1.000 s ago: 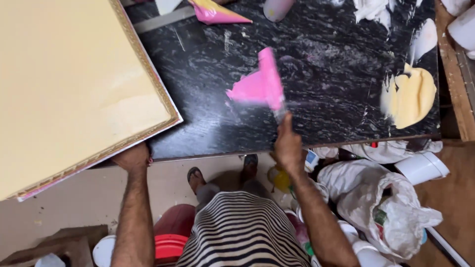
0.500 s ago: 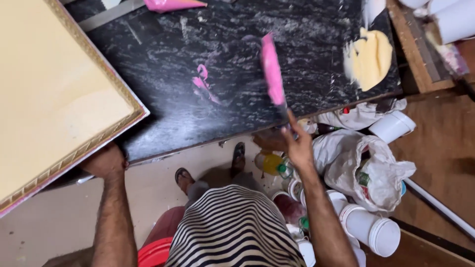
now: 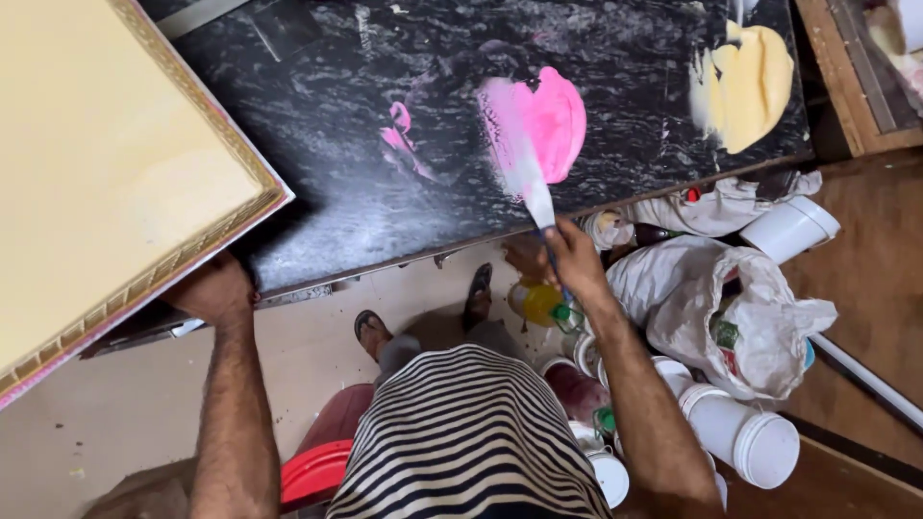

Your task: The person pipes pink and yellow frosting onto a cake, then scrapes and mixes frosting on a counter with a spatula. They then fold a paper cone and fill it with the mixed frosting.

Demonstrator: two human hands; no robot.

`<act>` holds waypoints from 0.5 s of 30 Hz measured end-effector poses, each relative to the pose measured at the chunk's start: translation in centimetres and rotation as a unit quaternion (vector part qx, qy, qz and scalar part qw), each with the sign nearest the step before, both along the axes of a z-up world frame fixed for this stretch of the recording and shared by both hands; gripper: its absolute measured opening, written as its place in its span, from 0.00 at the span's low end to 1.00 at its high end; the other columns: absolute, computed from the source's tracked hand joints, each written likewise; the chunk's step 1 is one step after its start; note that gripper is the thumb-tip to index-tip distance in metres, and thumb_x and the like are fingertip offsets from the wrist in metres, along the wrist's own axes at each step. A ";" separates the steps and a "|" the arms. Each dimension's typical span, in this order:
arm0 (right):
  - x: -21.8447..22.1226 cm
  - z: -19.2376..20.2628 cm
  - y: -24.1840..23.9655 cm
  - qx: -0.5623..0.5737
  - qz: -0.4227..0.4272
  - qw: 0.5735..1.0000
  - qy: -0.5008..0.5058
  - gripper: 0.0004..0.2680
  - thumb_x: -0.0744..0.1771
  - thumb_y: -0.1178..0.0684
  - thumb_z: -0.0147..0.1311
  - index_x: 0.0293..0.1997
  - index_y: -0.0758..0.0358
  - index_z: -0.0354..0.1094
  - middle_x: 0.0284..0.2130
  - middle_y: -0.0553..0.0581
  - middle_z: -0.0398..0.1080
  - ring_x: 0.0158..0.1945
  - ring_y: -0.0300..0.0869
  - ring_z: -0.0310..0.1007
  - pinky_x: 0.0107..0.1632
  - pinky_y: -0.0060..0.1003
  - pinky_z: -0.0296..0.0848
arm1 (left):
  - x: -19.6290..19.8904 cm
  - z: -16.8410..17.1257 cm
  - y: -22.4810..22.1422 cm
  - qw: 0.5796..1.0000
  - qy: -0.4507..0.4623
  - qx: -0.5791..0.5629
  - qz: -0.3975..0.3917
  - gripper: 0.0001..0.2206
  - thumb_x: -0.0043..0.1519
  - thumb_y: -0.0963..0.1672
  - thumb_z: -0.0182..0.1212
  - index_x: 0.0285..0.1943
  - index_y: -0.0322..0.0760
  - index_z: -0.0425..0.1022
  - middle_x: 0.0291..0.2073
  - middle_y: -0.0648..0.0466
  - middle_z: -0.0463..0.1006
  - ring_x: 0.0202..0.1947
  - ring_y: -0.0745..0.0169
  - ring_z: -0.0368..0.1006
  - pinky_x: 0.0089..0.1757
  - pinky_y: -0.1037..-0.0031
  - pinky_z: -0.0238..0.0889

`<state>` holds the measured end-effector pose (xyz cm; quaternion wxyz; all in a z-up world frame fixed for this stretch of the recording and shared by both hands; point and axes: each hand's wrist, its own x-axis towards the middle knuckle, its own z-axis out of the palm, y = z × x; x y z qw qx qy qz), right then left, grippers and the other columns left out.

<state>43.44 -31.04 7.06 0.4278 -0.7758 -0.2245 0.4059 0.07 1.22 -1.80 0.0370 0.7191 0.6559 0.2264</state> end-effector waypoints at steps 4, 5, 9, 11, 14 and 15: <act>-5.1 2.6 1.5 -0.101 -0.125 0.961 0.224 0.12 0.71 0.48 0.47 0.59 0.59 0.61 0.19 0.50 0.61 0.14 0.34 0.53 0.16 0.31 0.53 | 1.4 2.1 -0.2 0.992 -0.123 0.031 0.020 0.33 0.72 0.57 0.62 0.72 0.25 0.62 0.69 0.35 0.65 0.69 0.35 0.60 0.67 0.47 0.51; -6.9 3.5 2.3 -0.111 -0.130 0.951 0.256 0.10 0.71 0.47 0.46 0.57 0.55 0.63 0.17 0.50 0.58 0.13 0.34 0.52 0.15 0.31 0.52 | 1.5 2.6 -0.3 0.990 -0.134 0.031 0.031 0.34 0.71 0.57 0.63 0.71 0.24 0.61 0.68 0.35 0.65 0.69 0.37 0.61 0.67 0.47 0.51; -3.4 3.9 0.5 -0.050 -0.061 0.963 0.259 0.10 0.73 0.49 0.43 0.56 0.62 0.63 0.20 0.53 0.63 0.14 0.36 0.57 0.15 0.32 0.59 | 0.6 -0.5 1.1 0.996 -0.069 0.058 -0.004 0.33 0.72 0.56 0.62 0.72 0.24 0.63 0.68 0.35 0.66 0.69 0.35 0.61 0.66 0.46 0.49; 0.1 4.8 -1.1 0.005 -0.074 0.990 0.124 0.11 0.71 0.55 0.46 0.61 0.60 0.64 0.35 0.57 0.77 0.26 0.39 0.72 0.28 0.33 0.73 | -1.3 -2.3 0.5 0.994 0.061 0.089 -0.015 0.31 0.73 0.54 0.60 0.74 0.25 0.65 0.70 0.34 0.67 0.70 0.32 0.62 0.65 0.44 0.47; 6.8 3.7 -4.0 0.121 0.002 0.961 -0.248 0.21 0.70 0.63 0.46 0.76 0.67 0.53 0.58 0.64 0.70 0.52 0.51 0.72 0.52 0.42 0.71 | 0.2 0.5 0.0 0.995 -0.072 0.068 0.004 0.31 0.74 0.55 0.63 0.71 0.24 0.67 0.66 0.34 0.70 0.66 0.30 0.64 0.65 0.45 0.52; 8.5 -0.6 -5.6 0.123 0.004 0.961 -0.249 0.21 0.70 0.63 0.46 0.76 0.67 0.53 0.58 0.64 0.70 0.52 0.51 0.72 0.52 0.42 0.71 | 0.2 1.0 0.0 0.995 -0.072 0.070 0.007 0.31 0.74 0.55 0.63 0.71 0.24 0.67 0.66 0.34 0.70 0.66 0.30 0.64 0.65 0.45 0.52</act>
